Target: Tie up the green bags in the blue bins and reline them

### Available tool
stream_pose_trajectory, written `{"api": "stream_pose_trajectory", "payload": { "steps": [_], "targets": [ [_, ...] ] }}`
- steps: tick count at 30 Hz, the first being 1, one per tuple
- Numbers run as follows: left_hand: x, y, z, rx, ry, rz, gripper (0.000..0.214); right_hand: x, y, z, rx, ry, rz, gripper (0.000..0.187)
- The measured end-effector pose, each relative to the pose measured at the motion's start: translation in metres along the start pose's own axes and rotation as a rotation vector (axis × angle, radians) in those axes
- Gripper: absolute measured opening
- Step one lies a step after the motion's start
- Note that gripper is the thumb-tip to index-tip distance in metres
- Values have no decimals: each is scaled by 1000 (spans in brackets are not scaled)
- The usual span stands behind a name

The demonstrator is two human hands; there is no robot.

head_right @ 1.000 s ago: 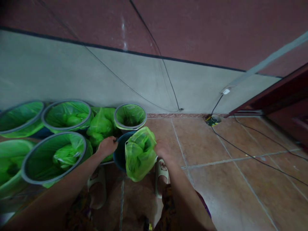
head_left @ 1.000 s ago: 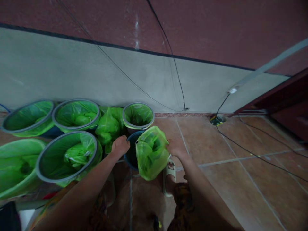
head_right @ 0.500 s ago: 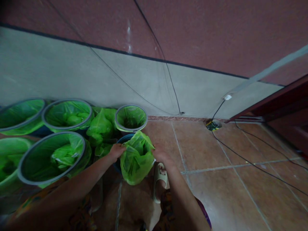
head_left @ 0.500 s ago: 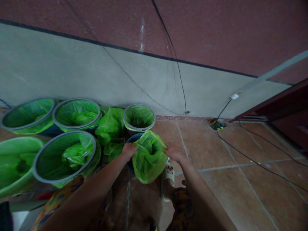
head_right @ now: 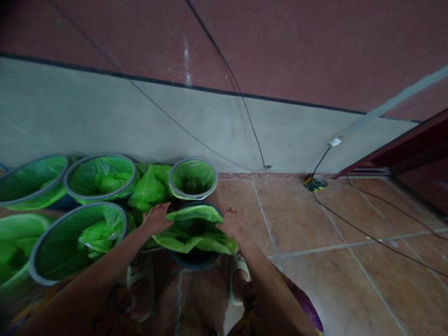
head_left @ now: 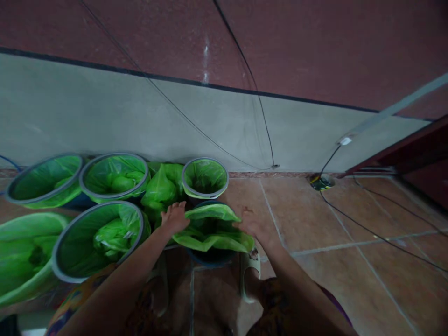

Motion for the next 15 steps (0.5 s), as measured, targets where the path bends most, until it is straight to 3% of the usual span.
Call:
{"api": "stream_pose_trajectory", "payload": {
  "steps": [3, 6, 9, 15],
  "targets": [
    [17, -16, 2, 29, 21, 128, 54, -15, -17, 12, 2, 42, 6, 50],
    [27, -28, 12, 27, 3, 167, 29, -19, -31, 20, -1, 35, 77, 24],
    [23, -39, 25, 77, 117, 140, 24, -14, -43, 26, 13, -10, 84, 23],
    [-2, -66, 45, 61, 683, -47, 25, -8, -72, 38, -9, -128, 93, 28]
  ]
}}
Point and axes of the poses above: each hand's wrist, its own y-axis away from the middle knuckle, its own z-axis out of the palm, x = y × z, the point moved 1 cm from there along -y, towards the middle knuckle, and after that the axes turned 4 degrees about z, right-handed, at the moved point
